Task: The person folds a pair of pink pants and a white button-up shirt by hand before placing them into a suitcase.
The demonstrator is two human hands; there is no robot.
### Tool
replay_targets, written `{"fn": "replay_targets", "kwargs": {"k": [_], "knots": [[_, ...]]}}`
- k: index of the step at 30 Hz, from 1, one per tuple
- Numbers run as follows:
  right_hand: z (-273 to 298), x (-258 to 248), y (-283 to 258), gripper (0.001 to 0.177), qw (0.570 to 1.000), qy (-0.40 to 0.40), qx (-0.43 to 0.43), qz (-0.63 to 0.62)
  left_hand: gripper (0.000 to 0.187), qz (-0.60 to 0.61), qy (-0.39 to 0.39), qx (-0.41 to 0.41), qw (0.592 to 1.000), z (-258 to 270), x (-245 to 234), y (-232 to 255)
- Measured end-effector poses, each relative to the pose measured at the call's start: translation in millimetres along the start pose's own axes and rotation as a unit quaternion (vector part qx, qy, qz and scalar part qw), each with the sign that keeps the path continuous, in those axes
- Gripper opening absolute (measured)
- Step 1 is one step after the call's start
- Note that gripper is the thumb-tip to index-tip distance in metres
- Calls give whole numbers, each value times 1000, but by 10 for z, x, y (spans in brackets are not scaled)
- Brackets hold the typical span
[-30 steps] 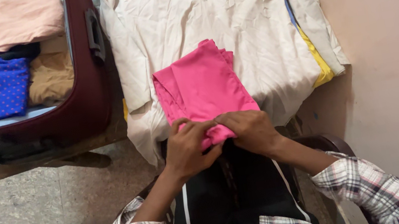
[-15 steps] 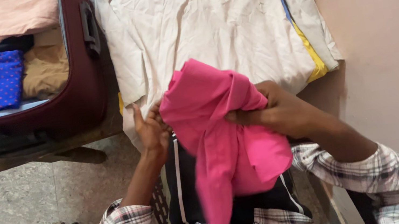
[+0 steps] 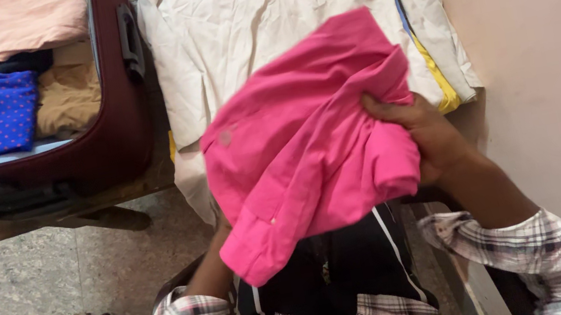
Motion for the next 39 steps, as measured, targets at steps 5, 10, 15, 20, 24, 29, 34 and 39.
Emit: {"fn": "replay_targets", "kwargs": {"k": [5,10,15,20,24,29,34,39], "knots": [[-226,-1025,487,33,986,81,91,-115,112,-23,68,-19,997,137,-66,185],[-410,-1680,1239,32,975,108,125,-147,118,-63,215,-104,969,244,-188,66],[-352,-1868,1530,31,968,121,148,-161,109,-125,235,-92,960,347,-53,228],[-388,-1937,1593,29,971,72,144,-178,106,-255,165,-77,949,368,-148,361],[-212,-1860,1528,32,971,98,149,-159,123,-442,-80,-60,891,501,276,397],[-29,-1684,1270,38,983,117,127,-66,130,-496,31,-83,864,581,149,413],[5,-1517,1199,44,984,96,132,-73,135,-505,-35,-63,860,674,308,428],[12,-1353,1056,51,991,52,92,-87,139,-496,-76,-130,855,819,350,377]]}}
Point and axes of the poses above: each hand's wrist, its own z-axis away from the middle knuckle, its own x-axis out of the palm, y = z × x, the point moved 10 cm from there along -z, towards the middle knuckle, and after that the axes turned 1 degree about z, right-handed, at the moved point
